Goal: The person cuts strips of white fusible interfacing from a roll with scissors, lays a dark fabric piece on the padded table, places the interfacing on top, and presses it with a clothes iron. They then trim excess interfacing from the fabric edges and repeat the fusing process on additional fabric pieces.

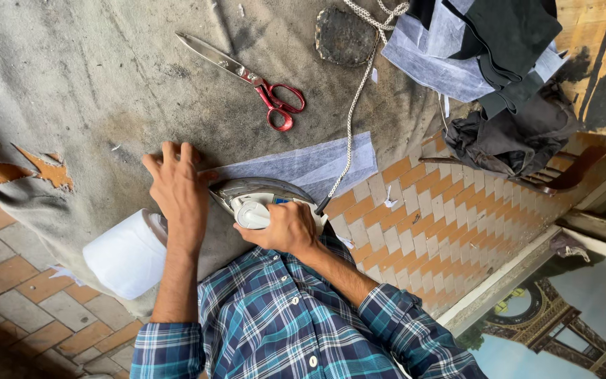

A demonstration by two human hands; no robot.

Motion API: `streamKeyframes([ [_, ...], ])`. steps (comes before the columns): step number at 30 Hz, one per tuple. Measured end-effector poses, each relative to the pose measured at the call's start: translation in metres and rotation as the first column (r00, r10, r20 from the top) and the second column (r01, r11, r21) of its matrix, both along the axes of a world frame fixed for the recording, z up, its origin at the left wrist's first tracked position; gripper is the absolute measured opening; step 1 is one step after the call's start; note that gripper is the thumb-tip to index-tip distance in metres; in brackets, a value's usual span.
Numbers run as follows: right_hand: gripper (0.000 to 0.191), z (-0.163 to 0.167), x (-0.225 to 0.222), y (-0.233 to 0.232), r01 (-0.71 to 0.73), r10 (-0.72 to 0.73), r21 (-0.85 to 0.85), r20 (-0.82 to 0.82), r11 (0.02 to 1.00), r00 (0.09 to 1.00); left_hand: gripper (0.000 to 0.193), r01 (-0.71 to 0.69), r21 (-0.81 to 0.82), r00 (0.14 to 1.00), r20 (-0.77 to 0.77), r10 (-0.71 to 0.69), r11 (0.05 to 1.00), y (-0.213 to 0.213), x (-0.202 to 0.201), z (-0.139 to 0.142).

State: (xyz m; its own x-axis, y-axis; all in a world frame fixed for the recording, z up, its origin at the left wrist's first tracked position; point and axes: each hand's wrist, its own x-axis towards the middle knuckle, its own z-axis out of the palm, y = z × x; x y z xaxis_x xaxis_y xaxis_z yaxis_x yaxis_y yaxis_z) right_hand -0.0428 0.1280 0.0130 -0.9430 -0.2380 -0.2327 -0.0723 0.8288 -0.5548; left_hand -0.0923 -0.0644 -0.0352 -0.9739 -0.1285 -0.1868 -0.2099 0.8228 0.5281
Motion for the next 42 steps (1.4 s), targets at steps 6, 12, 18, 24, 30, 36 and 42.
streamKeyframes([
  [6, 0.056, 0.002, 0.001, 0.012, 0.019, -0.019, -0.04, -0.005, 0.999, 1.0, 0.056, -0.012, -0.061, 0.999, 0.035, 0.014, 0.998, 0.015, -0.013, -0.007],
  [12, 0.055, 0.004, 0.006, 0.04, 0.013, 0.001, -0.109, 0.129, 0.994, 0.992, 0.055, 0.031, -0.121, 0.999, -0.007, -0.032, 0.992, 0.034, -0.002, -0.017],
  [18, 0.061, 0.013, 0.037, 0.095, -0.081, 0.164, -0.355, 0.211, 0.931, 0.964, 0.054, 0.092, -0.158, 0.996, 0.02, -0.09, 0.983, 0.054, 0.009, -0.003],
  [24, 0.061, 0.029, 0.058, 0.194, -0.191, 0.223, -0.318, 0.069, 0.929, 0.972, 0.056, 0.013, -0.196, 1.0, -0.018, -0.017, 0.98, 0.075, 0.032, 0.0],
  [30, 0.062, 0.028, 0.023, 0.237, -0.047, 0.054, -0.098, 0.072, 0.994, 0.996, 0.05, 0.077, -0.216, 0.978, -0.175, -0.116, 0.973, 0.154, 0.082, 0.001],
  [36, 0.06, 0.016, -0.041, 0.276, 0.112, -0.108, 0.001, 0.257, 0.994, 0.96, 0.071, 0.489, -0.121, 0.834, -0.223, -0.504, 0.864, 0.199, 0.099, -0.019],
  [42, 0.056, 0.011, -0.068, 0.274, 0.014, -0.011, -0.016, 0.14, 1.0, 0.99, 0.07, 0.524, -0.094, 0.831, -0.158, -0.533, 0.846, 0.188, 0.08, -0.028],
])
